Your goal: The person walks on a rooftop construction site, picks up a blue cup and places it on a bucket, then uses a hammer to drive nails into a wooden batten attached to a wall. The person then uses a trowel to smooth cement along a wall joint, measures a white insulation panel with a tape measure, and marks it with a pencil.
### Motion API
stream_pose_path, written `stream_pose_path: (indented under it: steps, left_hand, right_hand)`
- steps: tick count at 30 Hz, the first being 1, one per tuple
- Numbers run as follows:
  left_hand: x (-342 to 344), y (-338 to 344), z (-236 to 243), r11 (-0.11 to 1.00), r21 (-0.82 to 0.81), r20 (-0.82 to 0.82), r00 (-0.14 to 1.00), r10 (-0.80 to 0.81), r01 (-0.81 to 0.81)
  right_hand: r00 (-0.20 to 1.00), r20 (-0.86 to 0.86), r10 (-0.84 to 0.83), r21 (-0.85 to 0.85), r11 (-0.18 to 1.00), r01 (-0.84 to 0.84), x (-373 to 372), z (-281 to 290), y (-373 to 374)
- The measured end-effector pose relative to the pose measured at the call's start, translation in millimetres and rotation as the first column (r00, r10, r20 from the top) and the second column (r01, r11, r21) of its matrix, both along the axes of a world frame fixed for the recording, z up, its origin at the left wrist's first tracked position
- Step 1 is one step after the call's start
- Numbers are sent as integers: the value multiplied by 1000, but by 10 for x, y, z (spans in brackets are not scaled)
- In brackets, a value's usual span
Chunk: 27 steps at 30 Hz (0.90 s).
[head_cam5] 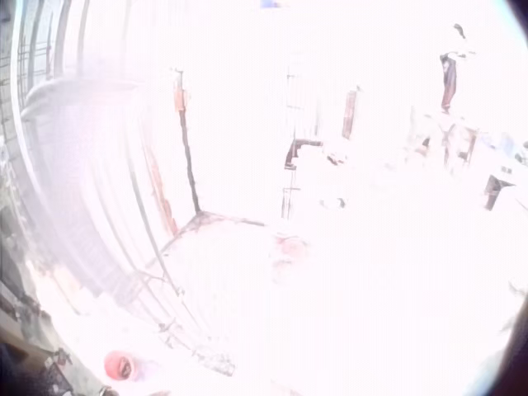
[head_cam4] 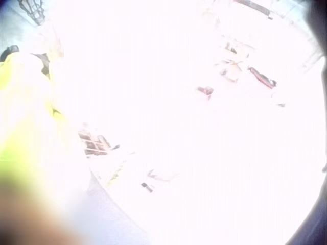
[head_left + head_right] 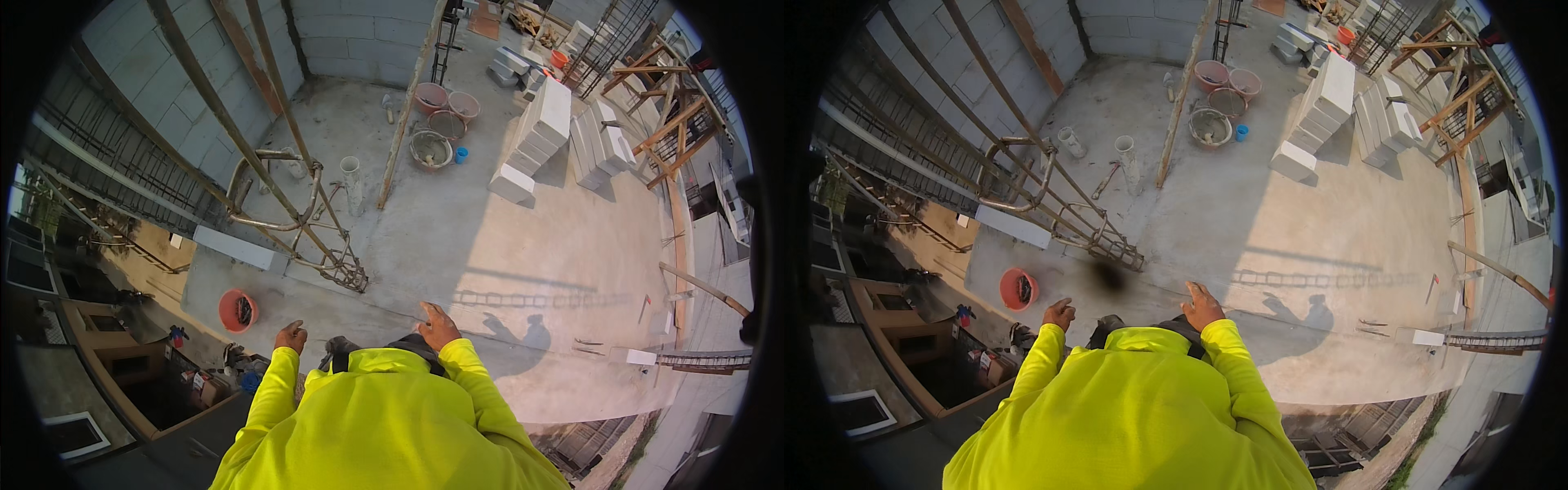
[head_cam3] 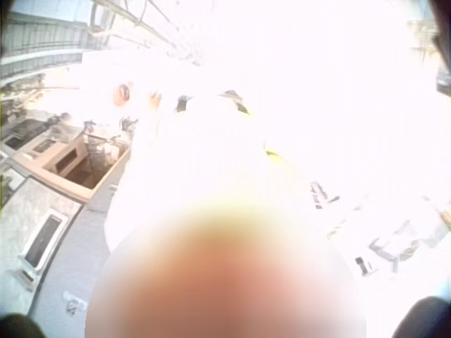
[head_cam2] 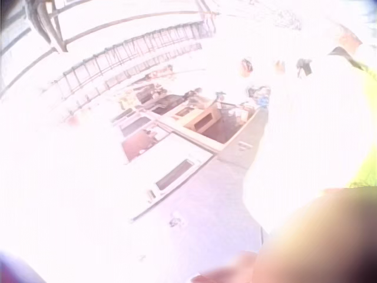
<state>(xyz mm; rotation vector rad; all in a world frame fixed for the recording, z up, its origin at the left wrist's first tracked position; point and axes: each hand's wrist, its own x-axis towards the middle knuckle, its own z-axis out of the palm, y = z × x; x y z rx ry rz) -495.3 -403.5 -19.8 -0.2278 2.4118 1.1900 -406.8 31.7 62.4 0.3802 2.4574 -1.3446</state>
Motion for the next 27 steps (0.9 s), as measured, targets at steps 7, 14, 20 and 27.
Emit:
stream_pose_path:
  steps: [7, 14, 20, 27]
  left_hand:
    - [-66, 1329, 52, 945, -128, -78, 946, -314, 302]
    - [-249, 1874, -3, 907, -173, 18, 922, -387, 384]
    - [-641, 2462, 76, 945, 9, 235, 918, -318, 326]
    - [-1933, 3684, -287, 934, 126, 332, 874, -356, 333]
  right_hand:
    - [847, 223, -483, 359, 848, 390, 1917, -568, 1891]
    - [628, 202, -752, 274, 659, 701, 2794, -975, 2098]
    - [775, 254, -578, 171, 816, 552, 2651, -1413, 1367]
    - [777, 247, -579, 177, 816, 551, 2316, -2123, 1318]
